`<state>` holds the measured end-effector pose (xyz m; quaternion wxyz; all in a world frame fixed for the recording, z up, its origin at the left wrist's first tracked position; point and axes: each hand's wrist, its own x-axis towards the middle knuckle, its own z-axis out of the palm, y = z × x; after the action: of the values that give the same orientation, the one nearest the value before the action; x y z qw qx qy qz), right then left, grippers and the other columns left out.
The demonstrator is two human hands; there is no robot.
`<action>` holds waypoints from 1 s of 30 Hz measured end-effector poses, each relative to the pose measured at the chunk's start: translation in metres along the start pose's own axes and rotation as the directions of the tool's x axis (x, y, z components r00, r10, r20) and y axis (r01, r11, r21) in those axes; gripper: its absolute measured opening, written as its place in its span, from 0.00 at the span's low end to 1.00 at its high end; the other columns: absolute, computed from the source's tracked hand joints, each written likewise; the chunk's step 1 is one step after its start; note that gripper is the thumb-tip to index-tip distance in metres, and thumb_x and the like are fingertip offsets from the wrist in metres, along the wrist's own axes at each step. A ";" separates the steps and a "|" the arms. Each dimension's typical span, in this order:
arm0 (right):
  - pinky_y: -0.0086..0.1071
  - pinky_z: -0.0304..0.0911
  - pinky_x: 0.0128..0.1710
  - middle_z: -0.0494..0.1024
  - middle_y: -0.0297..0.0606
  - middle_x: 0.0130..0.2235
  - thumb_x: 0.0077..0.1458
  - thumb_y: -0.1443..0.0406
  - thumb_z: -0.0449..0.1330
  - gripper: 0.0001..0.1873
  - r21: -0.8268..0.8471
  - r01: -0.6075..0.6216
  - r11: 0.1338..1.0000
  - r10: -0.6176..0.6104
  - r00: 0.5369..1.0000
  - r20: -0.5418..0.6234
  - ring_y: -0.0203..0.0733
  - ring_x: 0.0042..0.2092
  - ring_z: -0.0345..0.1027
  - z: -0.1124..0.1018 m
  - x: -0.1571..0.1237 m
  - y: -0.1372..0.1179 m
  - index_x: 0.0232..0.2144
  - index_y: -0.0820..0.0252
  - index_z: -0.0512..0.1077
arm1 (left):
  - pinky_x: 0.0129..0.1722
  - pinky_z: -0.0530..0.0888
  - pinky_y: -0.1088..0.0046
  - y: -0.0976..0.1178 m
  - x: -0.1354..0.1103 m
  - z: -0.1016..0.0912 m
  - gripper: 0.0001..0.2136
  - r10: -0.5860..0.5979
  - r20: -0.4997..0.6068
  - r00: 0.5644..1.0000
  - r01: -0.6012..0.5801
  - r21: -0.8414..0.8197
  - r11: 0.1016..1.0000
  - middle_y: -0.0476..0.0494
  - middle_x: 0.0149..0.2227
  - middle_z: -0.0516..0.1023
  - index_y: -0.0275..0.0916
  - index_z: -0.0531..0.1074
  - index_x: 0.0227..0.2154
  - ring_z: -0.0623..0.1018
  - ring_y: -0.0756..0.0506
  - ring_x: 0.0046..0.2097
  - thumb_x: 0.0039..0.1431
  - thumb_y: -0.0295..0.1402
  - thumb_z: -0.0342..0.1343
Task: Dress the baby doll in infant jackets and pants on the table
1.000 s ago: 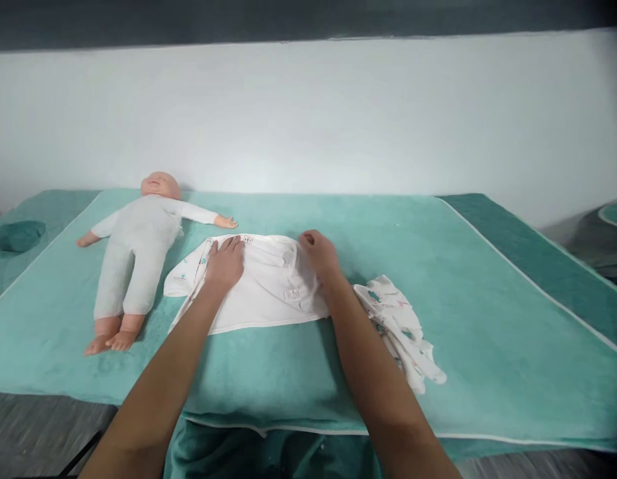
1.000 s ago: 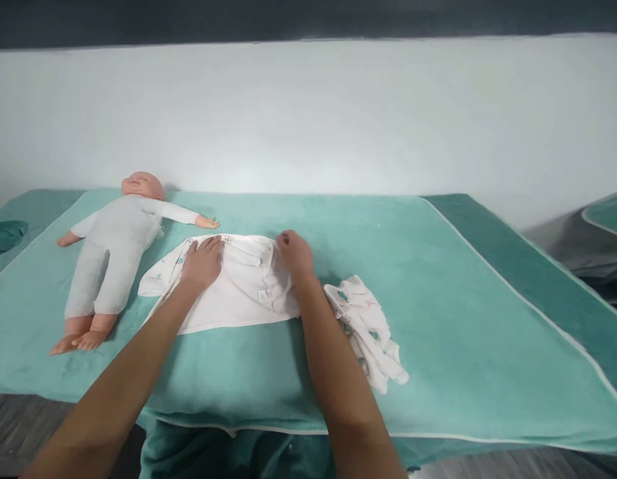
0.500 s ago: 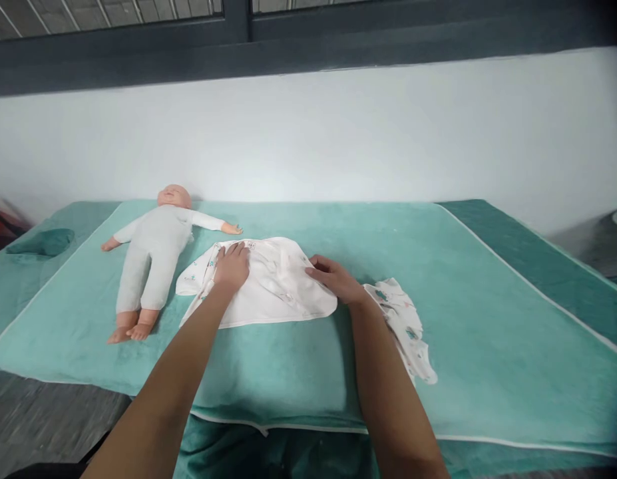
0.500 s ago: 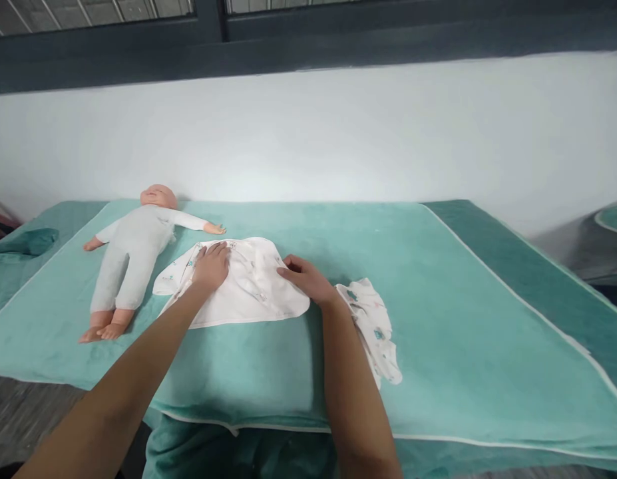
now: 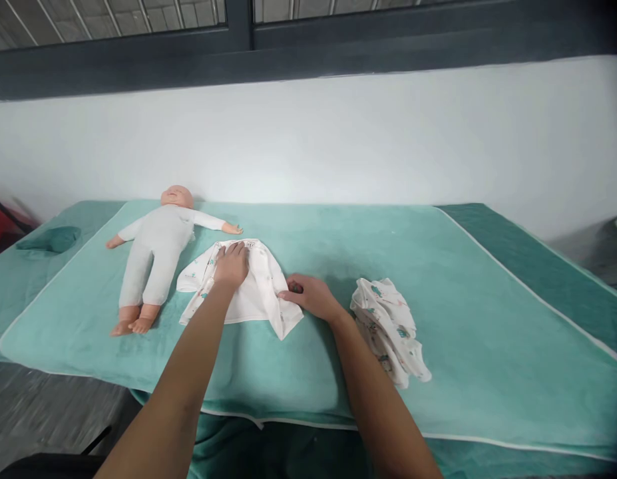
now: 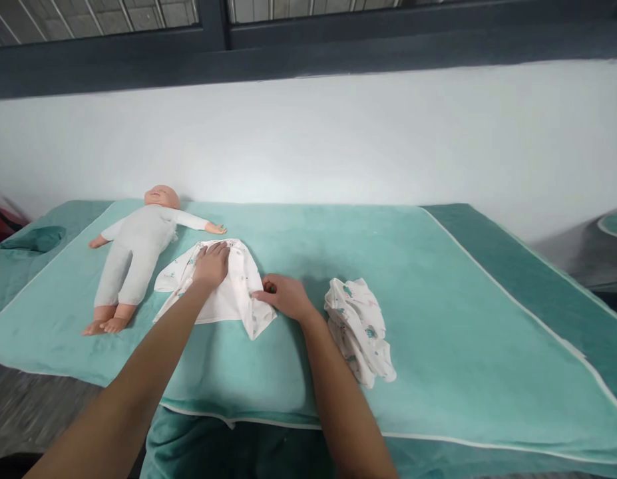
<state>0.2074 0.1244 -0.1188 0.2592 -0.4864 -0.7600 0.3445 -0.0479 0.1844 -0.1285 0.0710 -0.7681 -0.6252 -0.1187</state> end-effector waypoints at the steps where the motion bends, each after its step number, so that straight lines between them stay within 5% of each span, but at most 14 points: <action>1: 0.31 0.51 0.30 0.73 0.30 0.27 0.53 0.50 0.65 0.16 -0.015 0.001 1.000 -0.001 1.000 0.000 0.37 0.30 0.61 0.002 -0.003 -0.001 0.26 0.56 0.72 | 0.68 0.54 0.51 0.000 -0.001 -0.002 0.21 0.004 -0.001 1.000 -0.004 -0.003 1.000 0.38 0.66 0.68 0.39 0.71 0.58 0.64 0.38 0.67 0.67 0.28 0.41; 6: 0.30 0.54 0.29 0.70 0.29 0.26 0.55 0.54 0.60 0.13 0.359 -0.023 0.933 0.074 0.989 -0.127 0.36 0.29 0.61 0.002 -0.007 0.002 0.28 0.56 0.70 | 0.68 0.55 0.51 0.001 -0.002 -0.005 0.21 0.004 0.009 1.000 -0.004 -0.003 1.000 0.38 0.66 0.68 0.38 0.70 0.58 0.64 0.39 0.67 0.67 0.27 0.41; 10: 0.30 0.53 0.25 0.68 0.29 0.24 0.46 0.55 0.66 0.14 0.727 -0.145 0.671 0.281 0.957 -0.069 0.35 0.25 0.59 -0.027 0.013 0.011 0.27 0.57 0.69 | 0.67 0.55 0.52 -0.001 -0.001 0.001 0.21 0.007 -0.017 1.000 -0.007 0.012 1.000 0.39 0.65 0.69 0.39 0.71 0.57 0.64 0.39 0.67 0.67 0.27 0.42; 14: 0.33 0.62 0.27 0.70 0.31 0.24 0.45 0.53 0.66 0.16 0.841 -0.155 0.519 0.341 0.939 -0.037 0.39 0.26 0.64 -0.070 0.041 0.028 0.27 0.56 0.66 | 0.67 0.57 0.51 -0.004 0.001 0.007 0.20 0.008 -0.029 1.000 -0.007 0.030 1.000 0.39 0.65 0.70 0.40 0.72 0.55 0.65 0.39 0.67 0.66 0.28 0.43; 17: 0.31 0.62 0.27 0.67 0.28 0.22 0.51 0.49 0.61 0.18 0.904 -0.033 0.427 0.475 0.859 -0.193 0.36 0.24 0.62 -0.081 0.052 0.040 0.27 0.55 0.63 | 0.66 0.57 0.51 -0.005 0.002 0.010 0.19 0.015 -0.045 0.999 -0.013 0.042 0.999 0.40 0.64 0.70 0.41 0.72 0.55 0.66 0.39 0.67 0.66 0.29 0.44; 20: 0.31 0.62 0.29 0.70 0.30 0.25 0.56 0.48 0.56 0.19 0.810 0.018 0.586 0.602 0.660 -0.450 0.36 0.26 0.63 -0.070 0.049 0.044 0.27 0.55 0.64 | 0.66 0.58 0.50 -0.005 0.002 0.011 0.18 0.029 -0.057 0.998 -0.026 0.047 0.999 0.40 0.64 0.71 0.40 0.73 0.54 0.66 0.39 0.66 0.65 0.29 0.45; 23: 0.33 0.62 0.36 0.73 0.33 0.31 0.54 0.49 0.59 0.17 0.501 -0.111 0.858 0.467 0.574 -0.672 0.39 0.32 0.65 -0.055 0.034 0.045 0.31 0.56 0.68 | 0.66 0.58 0.50 -0.006 0.002 0.011 0.19 0.032 -0.059 0.998 -0.029 0.051 0.998 0.39 0.64 0.71 0.40 0.72 0.55 0.66 0.38 0.66 0.65 0.29 0.45; 25: 0.36 0.60 0.41 0.74 0.36 0.34 0.54 0.50 0.59 0.17 0.235 -0.237 0.943 0.332 0.580 -0.744 0.42 0.36 0.65 -0.050 0.020 0.046 0.35 0.57 0.69 | 0.65 0.59 0.50 -0.006 0.002 0.011 0.19 0.035 -0.068 0.997 -0.031 0.053 0.998 0.39 0.64 0.71 0.39 0.72 0.55 0.67 0.38 0.66 0.65 0.28 0.45; 27: 0.38 0.59 0.42 0.74 0.40 0.36 0.56 0.50 0.57 0.17 0.007 -0.380 0.925 0.265 0.631 -0.730 0.45 0.38 0.65 -0.046 0.007 0.049 0.36 0.59 0.69 | 0.65 0.59 0.50 -0.006 0.001 0.011 0.19 0.041 -0.076 0.996 -0.037 0.053 0.998 0.39 0.64 0.71 0.39 0.72 0.55 0.67 0.38 0.65 0.65 0.28 0.45; 30: 0.38 0.59 0.41 0.75 0.42 0.35 0.56 0.53 0.57 0.15 -0.090 -0.437 0.895 0.291 0.725 -0.624 0.47 0.39 0.67 -0.040 -0.006 0.053 0.34 0.59 0.71 | 0.65 0.60 0.50 -0.006 0.002 0.011 0.19 0.047 -0.085 0.995 -0.042 0.051 0.998 0.39 0.63 0.71 0.39 0.73 0.54 0.67 0.38 0.65 0.64 0.28 0.45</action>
<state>0.2682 0.1449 -0.1351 0.3529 -0.7365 -0.5628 0.1279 -0.0523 0.1900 -0.1391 0.1195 -0.7740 -0.6070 -0.1348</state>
